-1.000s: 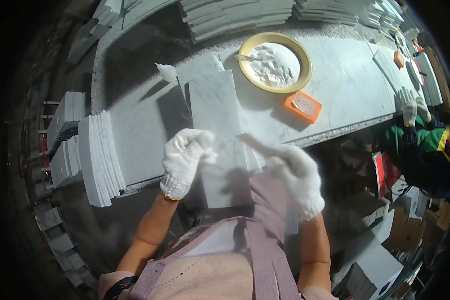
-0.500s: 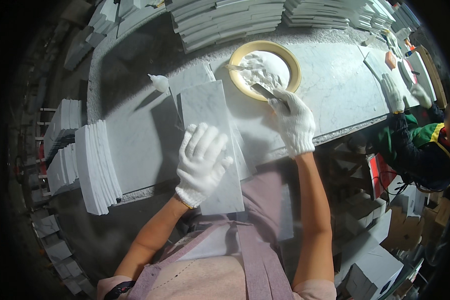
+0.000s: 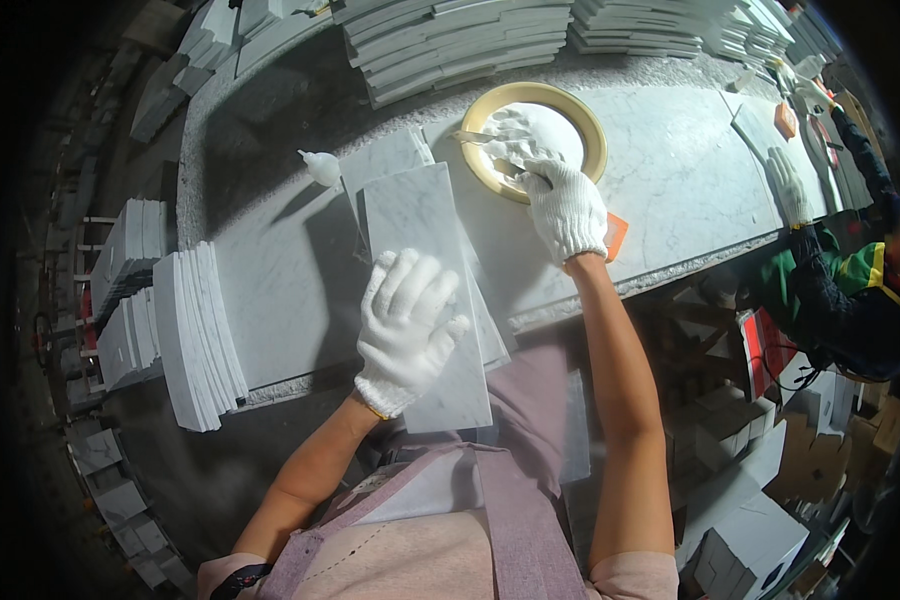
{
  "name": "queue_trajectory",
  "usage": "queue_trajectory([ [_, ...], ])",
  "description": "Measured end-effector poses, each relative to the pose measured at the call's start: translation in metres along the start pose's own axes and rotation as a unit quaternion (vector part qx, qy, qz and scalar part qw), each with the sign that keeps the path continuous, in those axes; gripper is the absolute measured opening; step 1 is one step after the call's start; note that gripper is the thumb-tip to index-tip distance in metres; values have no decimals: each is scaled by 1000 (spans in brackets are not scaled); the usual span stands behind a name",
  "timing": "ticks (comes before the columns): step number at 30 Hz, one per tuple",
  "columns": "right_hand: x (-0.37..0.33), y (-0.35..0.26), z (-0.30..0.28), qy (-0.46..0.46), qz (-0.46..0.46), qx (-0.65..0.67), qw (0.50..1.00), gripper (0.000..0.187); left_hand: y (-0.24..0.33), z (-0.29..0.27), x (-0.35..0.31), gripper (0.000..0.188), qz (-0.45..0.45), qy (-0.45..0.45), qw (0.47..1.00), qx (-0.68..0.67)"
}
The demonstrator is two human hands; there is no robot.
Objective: The person repeatedly scrapes and smooths the edges of rectangular white tiles using a small metal scraper. They pick up tiles from a stack, scrape the edges, and place them back on the stack. A bowl of white powder and an orange sponge are visible on the table.
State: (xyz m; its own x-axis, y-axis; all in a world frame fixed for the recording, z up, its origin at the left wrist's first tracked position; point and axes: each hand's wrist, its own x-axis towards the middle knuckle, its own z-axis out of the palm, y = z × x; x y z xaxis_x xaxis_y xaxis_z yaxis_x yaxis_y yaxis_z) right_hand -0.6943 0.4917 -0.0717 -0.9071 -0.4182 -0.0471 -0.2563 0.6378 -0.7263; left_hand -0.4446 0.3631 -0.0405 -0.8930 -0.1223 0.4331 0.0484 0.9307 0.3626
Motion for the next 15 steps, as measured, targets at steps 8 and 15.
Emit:
queue_trajectory([
  [8,0,-17,-12,-45,148,168,974,31,0,-1,1,49,3,4,1000,-5],
  [15,-11,-17,-16,-56,147,285,946,32,1,-4,2,49,6,12,1000,-7],
])
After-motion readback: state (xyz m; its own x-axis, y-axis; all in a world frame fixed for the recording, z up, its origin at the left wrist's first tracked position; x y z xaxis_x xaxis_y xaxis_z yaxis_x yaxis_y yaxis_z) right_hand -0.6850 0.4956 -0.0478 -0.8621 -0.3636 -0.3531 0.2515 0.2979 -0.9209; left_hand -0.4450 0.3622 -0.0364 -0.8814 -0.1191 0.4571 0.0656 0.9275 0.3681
